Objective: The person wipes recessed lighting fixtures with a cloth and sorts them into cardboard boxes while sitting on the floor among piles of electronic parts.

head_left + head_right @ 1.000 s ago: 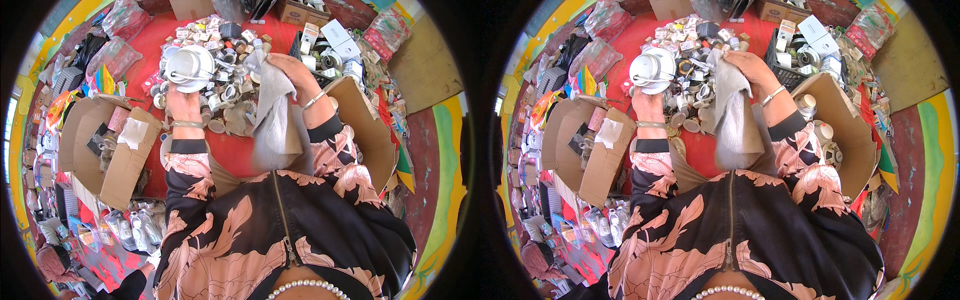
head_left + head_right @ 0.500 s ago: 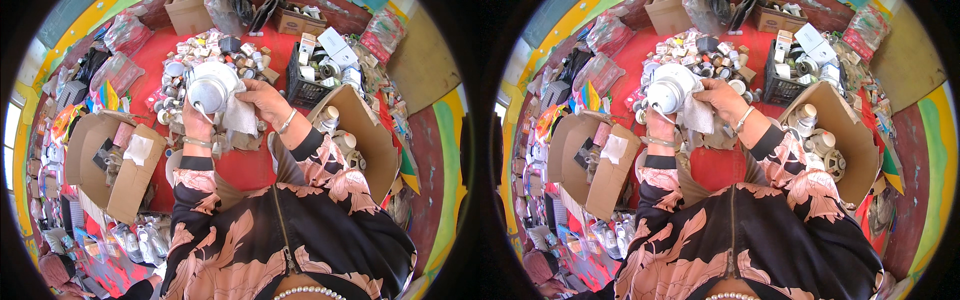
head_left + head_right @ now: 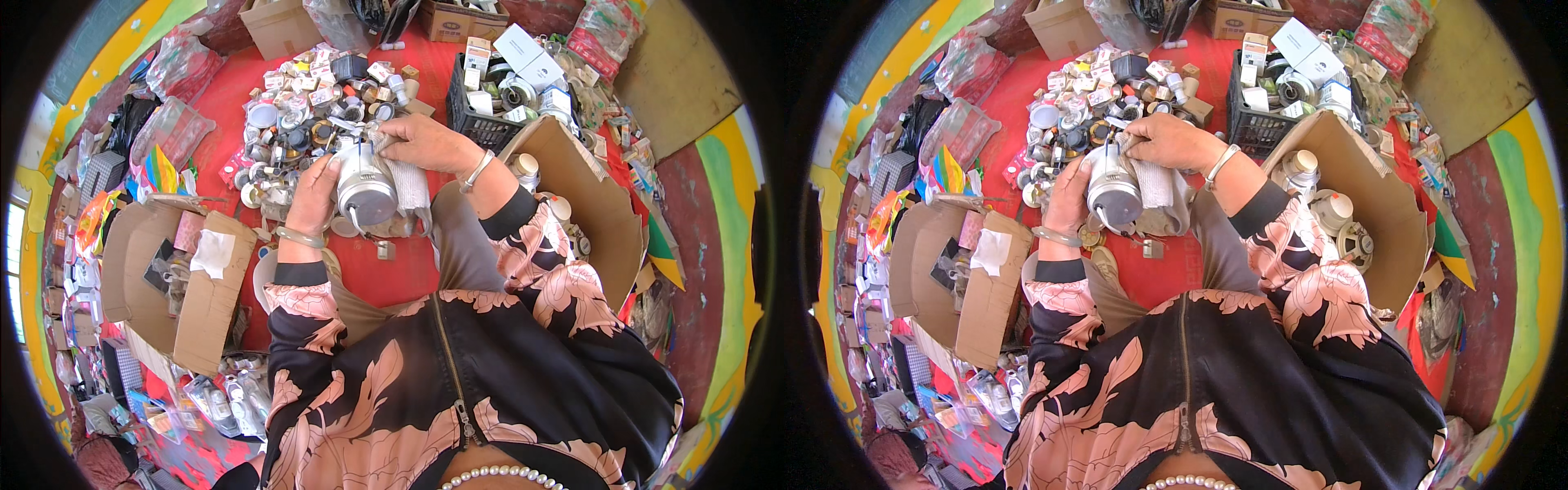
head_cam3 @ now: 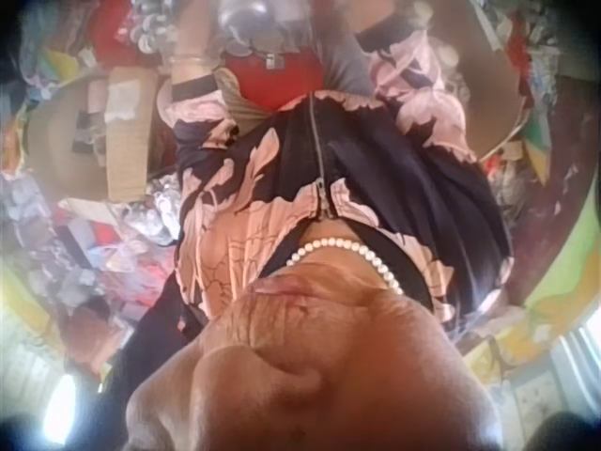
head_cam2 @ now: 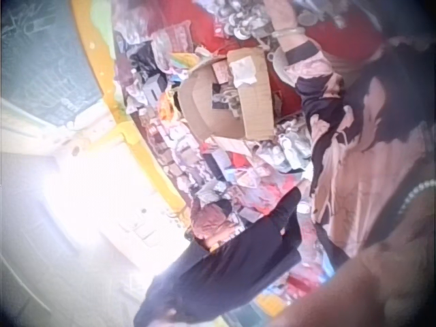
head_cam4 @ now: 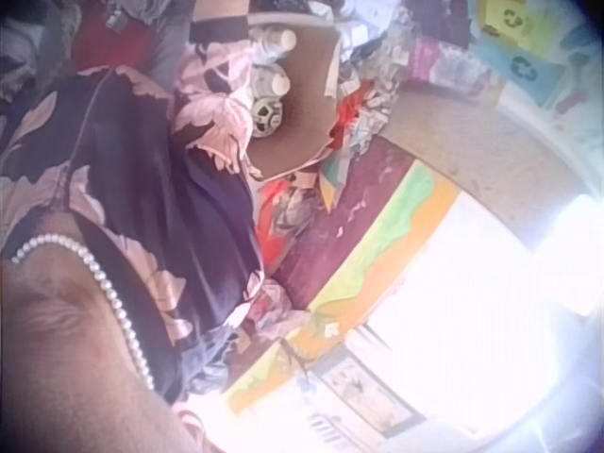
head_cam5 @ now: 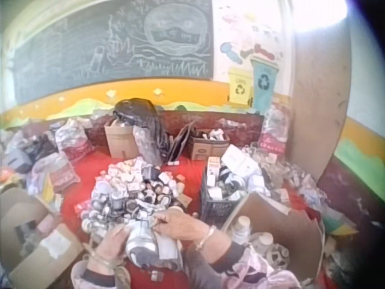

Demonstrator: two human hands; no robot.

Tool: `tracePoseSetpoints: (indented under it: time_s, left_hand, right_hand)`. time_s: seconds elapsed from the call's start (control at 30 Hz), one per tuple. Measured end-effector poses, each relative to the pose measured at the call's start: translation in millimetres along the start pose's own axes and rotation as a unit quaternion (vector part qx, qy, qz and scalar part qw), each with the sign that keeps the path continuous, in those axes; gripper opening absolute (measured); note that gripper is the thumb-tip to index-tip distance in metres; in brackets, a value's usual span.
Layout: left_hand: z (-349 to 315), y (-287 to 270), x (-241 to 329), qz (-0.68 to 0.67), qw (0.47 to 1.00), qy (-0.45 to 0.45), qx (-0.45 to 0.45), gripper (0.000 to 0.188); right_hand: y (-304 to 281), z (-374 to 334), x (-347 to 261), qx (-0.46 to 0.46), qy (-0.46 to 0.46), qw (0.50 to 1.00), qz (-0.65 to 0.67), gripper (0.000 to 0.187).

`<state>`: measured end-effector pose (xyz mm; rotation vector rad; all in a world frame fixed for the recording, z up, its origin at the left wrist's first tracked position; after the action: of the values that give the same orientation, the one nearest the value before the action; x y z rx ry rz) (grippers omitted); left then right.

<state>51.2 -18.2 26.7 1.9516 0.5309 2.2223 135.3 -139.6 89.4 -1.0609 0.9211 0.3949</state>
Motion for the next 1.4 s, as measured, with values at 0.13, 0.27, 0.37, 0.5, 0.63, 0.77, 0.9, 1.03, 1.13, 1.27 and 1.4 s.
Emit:
tracePoseSetpoints:
  time_s: [0.13,0.27,0.37,0.5,0.63,0.77,0.9,1.03,1.13,1.27,1.4]
  left_hand:
    - [7,-23,11,0.073,0.985,0.072,0.139,0.042]
    - [-12,8,21,0.078,0.988,0.082,0.102,0.064]
    - [-26,21,25,0.059,0.989,0.088,0.104,0.072]
    - [-41,7,20,-0.091,0.977,0.133,0.140,0.069]
    - [-64,-3,54,-0.092,0.962,0.233,0.106,0.069]
    - [-92,-39,51,-0.046,0.976,0.173,0.122,0.073]
    - [-116,-24,50,-0.275,0.941,0.157,0.117,0.057]
    - [-125,-32,28,-0.393,0.907,0.138,0.061,0.046]
    - [-122,-21,38,-0.362,0.913,0.169,0.087,0.045]
    - [-114,-4,37,-0.328,0.924,0.183,0.066,0.044]
    - [-108,4,22,-0.379,0.916,0.126,0.049,0.043]
  right_hand:
    - [-20,-8,-3,0.156,0.027,0.984,-0.083,0.019]
    - [-22,-34,-41,0.319,-0.057,0.933,-0.155,0.015]
    - [0,-45,-75,0.343,-0.163,0.906,-0.187,0.021]
    - [15,-59,-109,0.290,-0.240,0.915,-0.146,0.027]
    - [-8,-76,-118,0.175,-0.220,0.958,0.056,0.026]
    - [-81,-106,-66,0.341,-0.055,0.882,0.320,0.032]
    - [-113,-114,-76,0.386,-0.086,0.872,0.289,0.030]
    - [-99,-105,-113,0.310,-0.069,0.874,0.368,0.036]
    - [-72,-90,-135,0.275,-0.113,0.874,0.385,0.033]
    - [-8,-79,-174,0.188,-0.263,0.946,0.005,0.038]
    - [36,-75,-190,0.008,-0.510,0.843,-0.169,0.028]
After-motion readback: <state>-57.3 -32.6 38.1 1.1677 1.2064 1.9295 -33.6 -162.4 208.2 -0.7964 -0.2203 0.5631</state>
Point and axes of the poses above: each hand's wrist, its own z-axis towards the middle knuckle, its own y-axis out of the palm, x = y × z, the point moved 8 cm from there along z, towards the middle knuckle, and after that the axes turned 4 degrees about -z, right-handed, at the moved point
